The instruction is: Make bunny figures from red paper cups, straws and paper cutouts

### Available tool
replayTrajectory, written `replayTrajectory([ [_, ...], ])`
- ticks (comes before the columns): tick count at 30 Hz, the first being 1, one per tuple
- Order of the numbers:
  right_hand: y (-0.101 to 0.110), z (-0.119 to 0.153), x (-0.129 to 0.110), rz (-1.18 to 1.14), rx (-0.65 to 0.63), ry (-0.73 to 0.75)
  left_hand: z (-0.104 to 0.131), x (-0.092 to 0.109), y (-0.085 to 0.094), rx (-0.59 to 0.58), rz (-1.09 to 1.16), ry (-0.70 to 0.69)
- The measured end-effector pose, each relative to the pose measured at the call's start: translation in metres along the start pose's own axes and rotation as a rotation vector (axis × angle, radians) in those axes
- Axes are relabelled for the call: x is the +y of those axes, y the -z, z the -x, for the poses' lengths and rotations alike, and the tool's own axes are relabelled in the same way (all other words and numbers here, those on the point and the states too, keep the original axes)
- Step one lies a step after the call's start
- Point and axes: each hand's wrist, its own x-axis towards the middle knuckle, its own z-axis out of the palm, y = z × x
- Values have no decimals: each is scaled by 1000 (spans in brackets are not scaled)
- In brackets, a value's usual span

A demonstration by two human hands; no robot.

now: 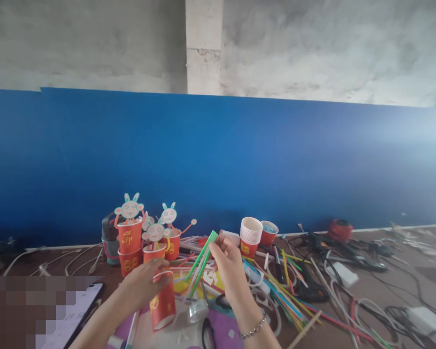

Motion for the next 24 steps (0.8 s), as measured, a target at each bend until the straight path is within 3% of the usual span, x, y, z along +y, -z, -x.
replayTrajectory([
  [3,-2,2,-1,9,-35,-7,7,28,-3,-116,285,-89],
  [6,-7,3,1,0,-80,15,12,45,-15,-81,584,-55],
  [8,-9,3,5,-24,-122,18,13,49,-22,-60,640,-30],
  [11,-10,1,9,-37,-162,-14,15,48,-23,-56,521,-82],
  [19,3,1,1,88,-334,-117,20,43,4,-150,127,-478],
  [24,9,0,3,121,-467,-158,20,43,9,-175,79,-545],
])
